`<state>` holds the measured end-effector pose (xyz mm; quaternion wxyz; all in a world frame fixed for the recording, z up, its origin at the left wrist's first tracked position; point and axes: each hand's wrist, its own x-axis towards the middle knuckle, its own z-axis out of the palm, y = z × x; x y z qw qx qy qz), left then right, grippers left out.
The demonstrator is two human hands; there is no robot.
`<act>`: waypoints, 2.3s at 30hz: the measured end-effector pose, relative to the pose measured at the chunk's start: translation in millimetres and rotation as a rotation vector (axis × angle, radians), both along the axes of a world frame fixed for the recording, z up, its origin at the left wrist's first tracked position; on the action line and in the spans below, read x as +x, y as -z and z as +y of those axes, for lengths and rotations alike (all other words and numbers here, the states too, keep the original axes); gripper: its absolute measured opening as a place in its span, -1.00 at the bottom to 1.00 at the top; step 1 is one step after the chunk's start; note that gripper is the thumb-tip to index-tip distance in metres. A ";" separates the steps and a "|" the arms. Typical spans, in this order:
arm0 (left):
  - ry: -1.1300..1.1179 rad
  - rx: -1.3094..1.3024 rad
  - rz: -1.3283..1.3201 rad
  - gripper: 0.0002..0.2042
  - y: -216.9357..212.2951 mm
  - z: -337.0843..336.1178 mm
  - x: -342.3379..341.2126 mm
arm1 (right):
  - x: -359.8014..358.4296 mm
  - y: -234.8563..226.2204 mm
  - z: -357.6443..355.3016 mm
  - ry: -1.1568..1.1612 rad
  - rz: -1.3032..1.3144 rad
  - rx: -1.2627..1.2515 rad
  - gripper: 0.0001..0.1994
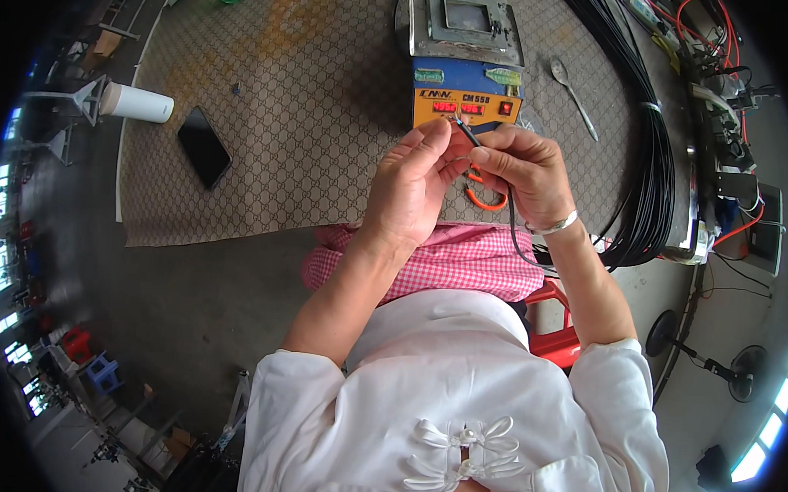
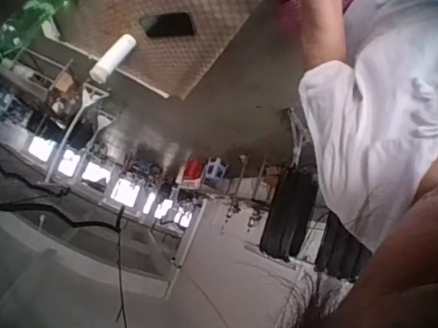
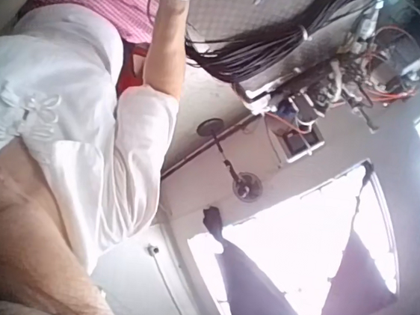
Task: The person is stripping the insulation off the ends of electrical wires using a machine and bundling them together.
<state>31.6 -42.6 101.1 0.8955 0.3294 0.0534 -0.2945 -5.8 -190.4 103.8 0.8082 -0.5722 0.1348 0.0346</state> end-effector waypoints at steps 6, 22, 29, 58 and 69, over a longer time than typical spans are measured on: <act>-0.017 0.042 0.062 -0.78 9.1 6.4 6.2 | 37.6 -10.0 -26.3 0.023 -0.205 -0.484 -0.91; 0.028 0.033 0.207 -0.84 50.3 15.2 6.6 | 145.3 -10.5 -70.0 -0.135 -0.432 -1.758 -0.88; 0.033 0.033 0.210 -0.84 55.2 15.4 7.6 | 151.5 -8.5 -70.8 -0.179 -0.417 -1.802 -0.89; -0.168 0.219 -0.330 -0.82 -1.7 -0.6 -7.2 | 20.6 -6.5 -11.4 -0.072 -0.007 0.247 -0.93; -0.044 0.146 -0.209 -0.82 -6.9 0.2 -18.8 | -13.9 5.5 26.2 -0.058 0.037 0.511 -0.89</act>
